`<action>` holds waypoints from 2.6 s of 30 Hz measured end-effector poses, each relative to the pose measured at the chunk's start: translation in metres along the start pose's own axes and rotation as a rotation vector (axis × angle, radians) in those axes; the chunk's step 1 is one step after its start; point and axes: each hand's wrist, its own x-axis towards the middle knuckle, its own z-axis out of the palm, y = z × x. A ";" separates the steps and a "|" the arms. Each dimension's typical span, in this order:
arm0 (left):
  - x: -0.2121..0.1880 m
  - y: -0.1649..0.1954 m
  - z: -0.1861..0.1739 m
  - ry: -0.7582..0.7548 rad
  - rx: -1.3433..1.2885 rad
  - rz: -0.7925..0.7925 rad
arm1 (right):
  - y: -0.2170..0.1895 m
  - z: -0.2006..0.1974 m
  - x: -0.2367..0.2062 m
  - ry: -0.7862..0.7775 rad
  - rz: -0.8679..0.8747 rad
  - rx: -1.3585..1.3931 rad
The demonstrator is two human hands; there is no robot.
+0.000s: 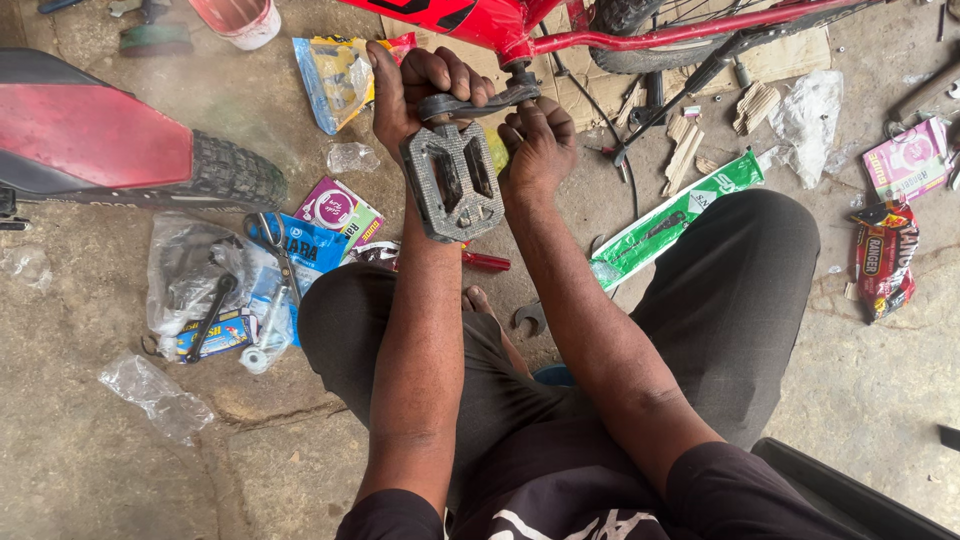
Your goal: The person is assembling a bicycle, specifically attaching a pedal to the crank arm using a wrench. They then stand up, move the partially assembled bicycle, and sit down again to attach the second pedal to the other crank arm.
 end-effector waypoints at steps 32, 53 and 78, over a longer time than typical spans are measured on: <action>-0.005 0.004 0.003 0.020 -0.061 0.014 | -0.006 -0.007 -0.006 -0.169 -0.166 -0.155; 0.000 0.003 -0.010 -0.036 -0.031 -0.024 | -0.009 -0.006 -0.004 -0.190 -0.592 -0.453; 0.011 -0.032 -0.014 -0.067 -0.055 0.046 | -0.015 0.012 -0.009 -0.091 -0.178 -0.018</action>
